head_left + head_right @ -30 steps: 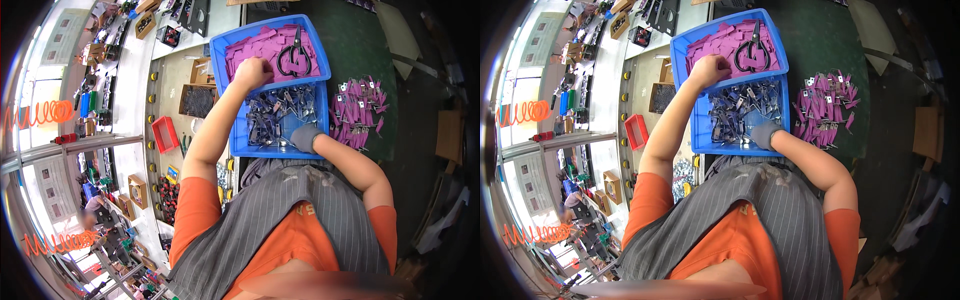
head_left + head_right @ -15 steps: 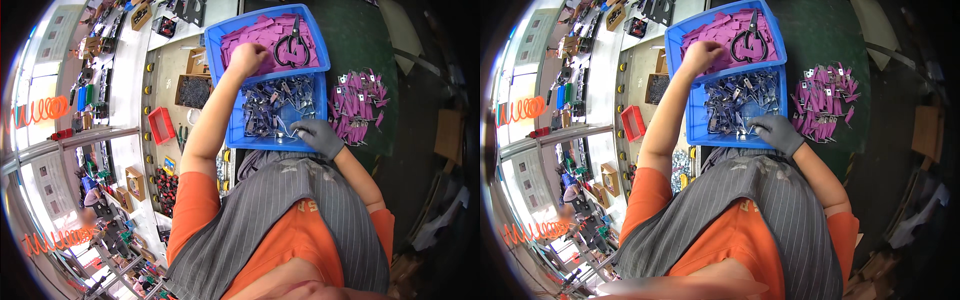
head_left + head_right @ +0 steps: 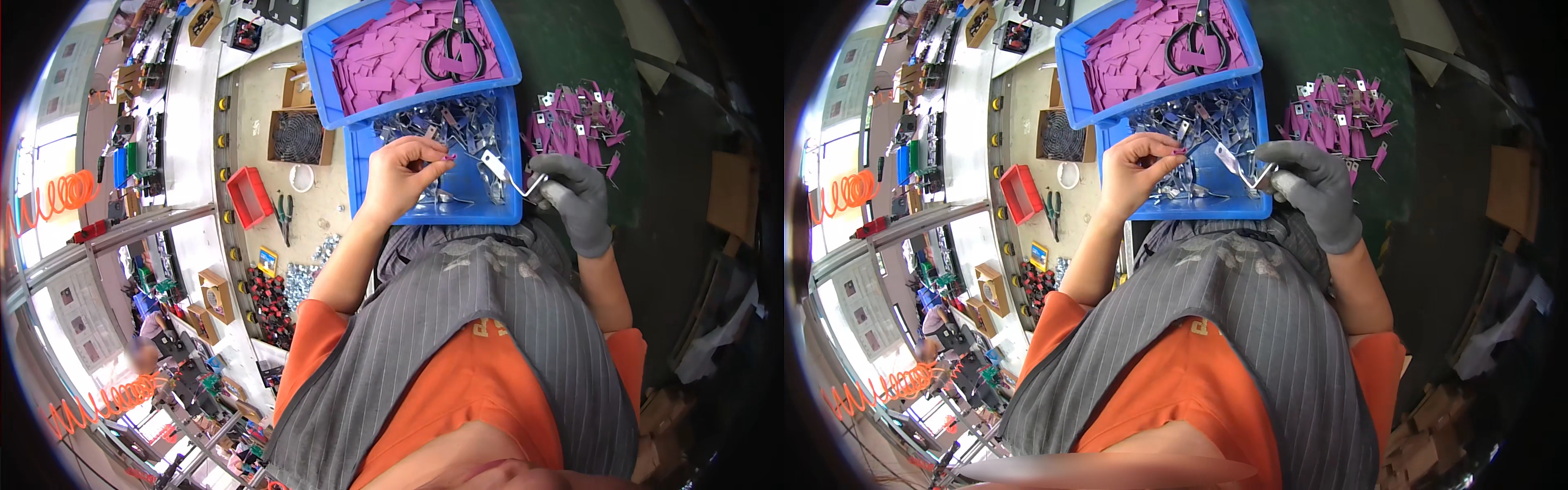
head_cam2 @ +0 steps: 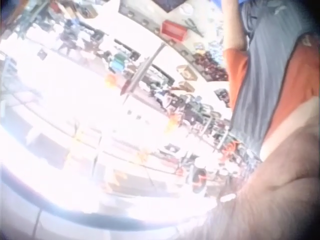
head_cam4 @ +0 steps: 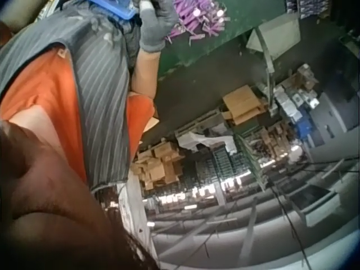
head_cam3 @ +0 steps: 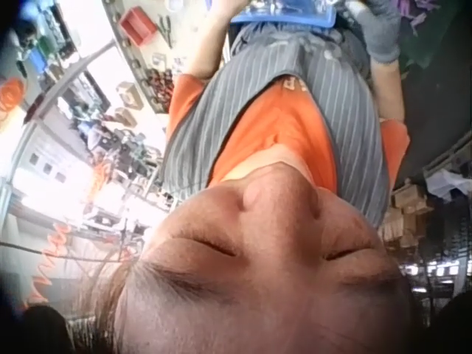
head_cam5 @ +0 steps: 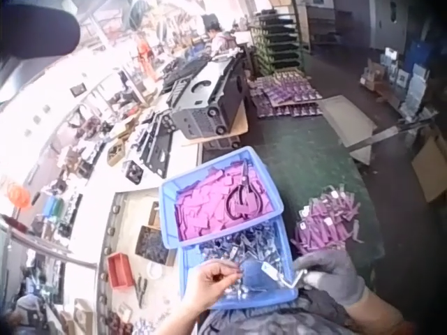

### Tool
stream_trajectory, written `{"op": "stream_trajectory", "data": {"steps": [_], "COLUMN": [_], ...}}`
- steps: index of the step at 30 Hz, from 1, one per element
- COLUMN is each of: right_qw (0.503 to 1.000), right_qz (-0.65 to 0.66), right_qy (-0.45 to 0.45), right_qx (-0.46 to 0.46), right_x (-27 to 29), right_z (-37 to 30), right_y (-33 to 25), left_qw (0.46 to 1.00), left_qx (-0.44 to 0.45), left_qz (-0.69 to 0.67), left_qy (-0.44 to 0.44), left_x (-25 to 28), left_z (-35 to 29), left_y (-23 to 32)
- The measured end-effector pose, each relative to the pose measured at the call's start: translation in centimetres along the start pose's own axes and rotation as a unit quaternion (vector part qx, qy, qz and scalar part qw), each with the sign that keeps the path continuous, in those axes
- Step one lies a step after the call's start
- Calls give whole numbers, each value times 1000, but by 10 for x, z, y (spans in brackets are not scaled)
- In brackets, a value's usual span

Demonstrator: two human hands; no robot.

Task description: The recorder is picking up metal L-brackets and attaching purple components or stickers to them before placing them in a bin.

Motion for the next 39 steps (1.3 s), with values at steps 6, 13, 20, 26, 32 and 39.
{"op": "stream_trajectory", "data": {"steps": [6, 13, 20, 26, 32, 39], "right_qw": [995, 973, 989, 965, 956, 937], "right_qz": [-18, -168, -114, -248, -272, -316], "right_qy": [-23, -57, -93, -87, -110, 146], "right_qx": [92, 147, -34, 17, 16, 21], "right_x": [-21, -37, -38, -47, -48, 74], "right_z": [-10, -9, -4, 17, 18, 0], "right_y": [-42, -58, -25, 2, 23, 49], "left_qw": [998, 998, 973, 957, 954, 992], "left_qx": [37, -17, -167, -179, -141, -55], "left_qz": [-43, 58, 101, 131, 185, 92], "left_qy": [7, -22, -125, -187, -190, -66], "left_x": [-13, -18, -35, -49, -62, -33], "left_z": [-10, -15, -24, -31, -39, -20], "left_y": [-5, 15, 34, 32, 14, -15]}}
Point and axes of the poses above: each hand's wrist, its own z-axis towards the middle knuckle, its own x-axis out of the back of the hand, y = z × x, the point moved 9 cm from there along z, towards the middle knuckle, and after that the axes turned 8 degrees about -z, right-handed, at the moved point
